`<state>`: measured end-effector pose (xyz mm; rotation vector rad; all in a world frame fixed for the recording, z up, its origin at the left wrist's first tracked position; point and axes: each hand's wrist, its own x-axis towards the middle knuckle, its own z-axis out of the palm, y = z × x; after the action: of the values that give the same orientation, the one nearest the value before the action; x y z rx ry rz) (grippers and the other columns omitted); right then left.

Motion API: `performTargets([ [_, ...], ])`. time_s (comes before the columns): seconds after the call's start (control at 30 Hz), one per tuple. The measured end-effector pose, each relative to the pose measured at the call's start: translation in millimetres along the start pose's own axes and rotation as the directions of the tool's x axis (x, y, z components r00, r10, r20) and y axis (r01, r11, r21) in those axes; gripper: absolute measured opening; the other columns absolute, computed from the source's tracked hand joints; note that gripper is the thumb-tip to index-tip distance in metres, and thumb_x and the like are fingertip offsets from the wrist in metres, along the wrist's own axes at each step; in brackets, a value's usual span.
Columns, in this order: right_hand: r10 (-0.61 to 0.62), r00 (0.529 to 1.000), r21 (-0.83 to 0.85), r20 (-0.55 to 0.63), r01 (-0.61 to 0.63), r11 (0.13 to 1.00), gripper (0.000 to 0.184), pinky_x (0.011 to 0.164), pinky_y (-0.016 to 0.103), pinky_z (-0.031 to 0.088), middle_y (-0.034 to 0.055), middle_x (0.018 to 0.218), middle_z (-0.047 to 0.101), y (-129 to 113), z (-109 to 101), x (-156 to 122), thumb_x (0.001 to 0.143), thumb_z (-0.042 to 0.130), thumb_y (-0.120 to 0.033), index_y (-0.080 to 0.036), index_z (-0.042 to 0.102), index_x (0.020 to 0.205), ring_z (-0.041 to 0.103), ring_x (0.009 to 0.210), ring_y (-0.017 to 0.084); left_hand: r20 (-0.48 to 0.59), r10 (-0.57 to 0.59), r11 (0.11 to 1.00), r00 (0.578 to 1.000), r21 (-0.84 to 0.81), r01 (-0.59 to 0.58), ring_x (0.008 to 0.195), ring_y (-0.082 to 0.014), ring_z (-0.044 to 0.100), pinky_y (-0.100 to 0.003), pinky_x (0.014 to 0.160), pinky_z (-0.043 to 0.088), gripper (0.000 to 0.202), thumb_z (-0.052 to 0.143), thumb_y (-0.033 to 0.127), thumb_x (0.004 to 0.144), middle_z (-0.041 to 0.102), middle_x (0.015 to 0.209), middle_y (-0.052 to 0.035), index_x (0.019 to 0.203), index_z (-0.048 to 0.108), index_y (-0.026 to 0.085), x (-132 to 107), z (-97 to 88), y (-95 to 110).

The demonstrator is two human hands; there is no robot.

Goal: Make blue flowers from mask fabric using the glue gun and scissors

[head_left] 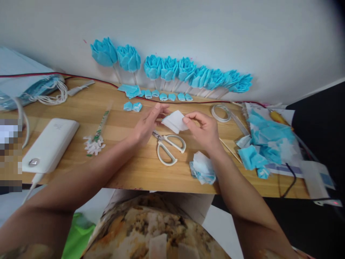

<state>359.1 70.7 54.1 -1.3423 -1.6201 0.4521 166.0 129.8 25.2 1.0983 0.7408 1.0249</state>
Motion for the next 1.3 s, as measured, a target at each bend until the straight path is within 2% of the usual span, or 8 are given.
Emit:
performTargets([
  [0.1, 0.048, 0.999, 0.078, 0.013, -0.049, 0.996, 0.012, 0.075, 0.029, 0.054, -0.0011, 0.081, 0.077, 1, 1, 0, 0.089, 0.068, -0.028, -0.022, 0.073, 0.081, 0.070, 0.077, 0.016, 0.113, -0.004, 1.000, 0.994, -0.002, 0.004, 0.110, -0.0249, 0.066, -0.033, 0.088, 0.052, 0.058, 0.065, 0.069, 0.087, 0.071, 0.120, -0.0108, 0.116, 0.070, 0.019, -2, 2.7, 3],
  [0.2, 0.075, 0.996, 0.113, 0.045, -0.080, 0.990, 0.011, 0.074, 0.029, 0.053, -0.0013, 0.080, 0.076, 2, 3, -1, 0.088, 0.068, -0.028, -0.022, 0.074, 0.081, 0.068, 0.076, 0.015, 0.209, -0.039, 0.998, 0.977, 0.049, 0.030, 0.095, -0.0198, 0.067, -0.030, 0.082, 0.052, 0.059, 0.084, 0.060, 0.072, 0.072, 0.106, -0.0074, 0.109, 0.069, 0.016, -5, 5.3, 7],
  [0.37, 0.083, 0.993, 0.158, 0.088, -0.096, 0.983, 0.012, 0.071, 0.028, 0.052, -0.0014, 0.078, 0.075, 1, 6, -3, 0.088, 0.070, -0.030, -0.021, 0.074, 0.081, 0.067, 0.072, 0.014, 0.169, -0.147, 0.976, 0.975, 0.185, 0.115, 0.064, -0.0100, 0.056, -0.021, 0.056, 0.042, 0.050, 0.088, 0.049, 0.069, 0.064, 0.080, 0.0010, 0.097, 0.064, 0.016, -7, 5.2, 11],
  [0.5, 0.076, 0.995, 0.144, 0.070, -0.086, 0.986, 0.012, 0.072, 0.028, 0.053, -0.0009, 0.081, 0.076, 3, 4, -2, 0.089, 0.069, -0.029, -0.021, 0.075, 0.082, 0.068, 0.074, 0.014, 0.170, -0.186, 0.971, 0.968, 0.181, 0.154, 0.059, -0.0092, 0.053, -0.021, 0.052, 0.039, 0.046, 0.088, 0.048, 0.066, 0.062, 0.072, 0.0024, 0.088, 0.064, 0.016, -7, 3.4, 9],
  [0.73, 0.000, 0.999, 0.042, 0.042, -0.001, 0.999, 0.013, 0.071, 0.029, 0.056, 0.0001, 0.081, 0.077, 1, -4, 3, 0.089, 0.067, -0.029, -0.022, 0.075, 0.082, 0.069, 0.074, 0.016, 0.208, -0.107, 0.993, 0.972, 0.077, 0.093, 0.070, -0.0126, 0.061, -0.026, 0.067, 0.048, 0.037, 0.089, 0.042, 0.070, 0.068, 0.079, -0.0001, 0.086, 0.069, 0.016, -6, 3.1, 5],
  [0.93, -0.057, 0.998, -0.020, 0.028, 0.058, 0.998, 0.013, 0.073, 0.030, 0.057, 0.0005, 0.083, 0.079, -1, -6, 4, 0.089, 0.065, -0.027, -0.022, 0.075, 0.082, 0.071, 0.076, 0.017, 0.178, -0.060, 0.998, 0.982, 0.035, 0.054, 0.082, -0.0150, 0.068, -0.025, 0.072, 0.053, 0.055, 0.091, 0.028, 0.069, 0.075, 0.099, -0.0046, 0.119, 0.070, 0.018, -1, 1.0, -3],
  [1.13, -0.077, 0.997, -0.018, 0.005, 0.078, 0.997, 0.012, 0.072, 0.030, 0.056, 0.0005, 0.083, 0.079, 1, -8, 5, 0.089, 0.066, -0.026, -0.022, 0.074, 0.081, 0.071, 0.075, 0.017, 0.238, -0.021, 0.996, 0.971, 0.089, -0.001, 0.090, -0.0180, 0.068, -0.028, 0.077, 0.054, 0.061, 0.090, 0.031, 0.069, 0.073, 0.102, -0.0068, 0.125, 0.069, 0.017, 1, -1.8, -4],
  [1.3, -0.116, 0.990, -0.082, 0.079, 0.122, 0.989, 0.012, 0.076, 0.032, 0.055, 0.0002, 0.083, 0.077, 2, -8, 4, 0.092, 0.066, -0.028, -0.023, 0.075, 0.085, 0.071, 0.078, 0.018, 0.242, -0.011, 0.978, 0.970, 0.205, -0.040, 0.109, -0.0243, 0.067, -0.036, 0.095, 0.051, 0.075, 0.094, 0.031, 0.063, 0.071, 0.120, -0.0107, 0.132, 0.066, 0.020, 2, -3.2, 7],
])
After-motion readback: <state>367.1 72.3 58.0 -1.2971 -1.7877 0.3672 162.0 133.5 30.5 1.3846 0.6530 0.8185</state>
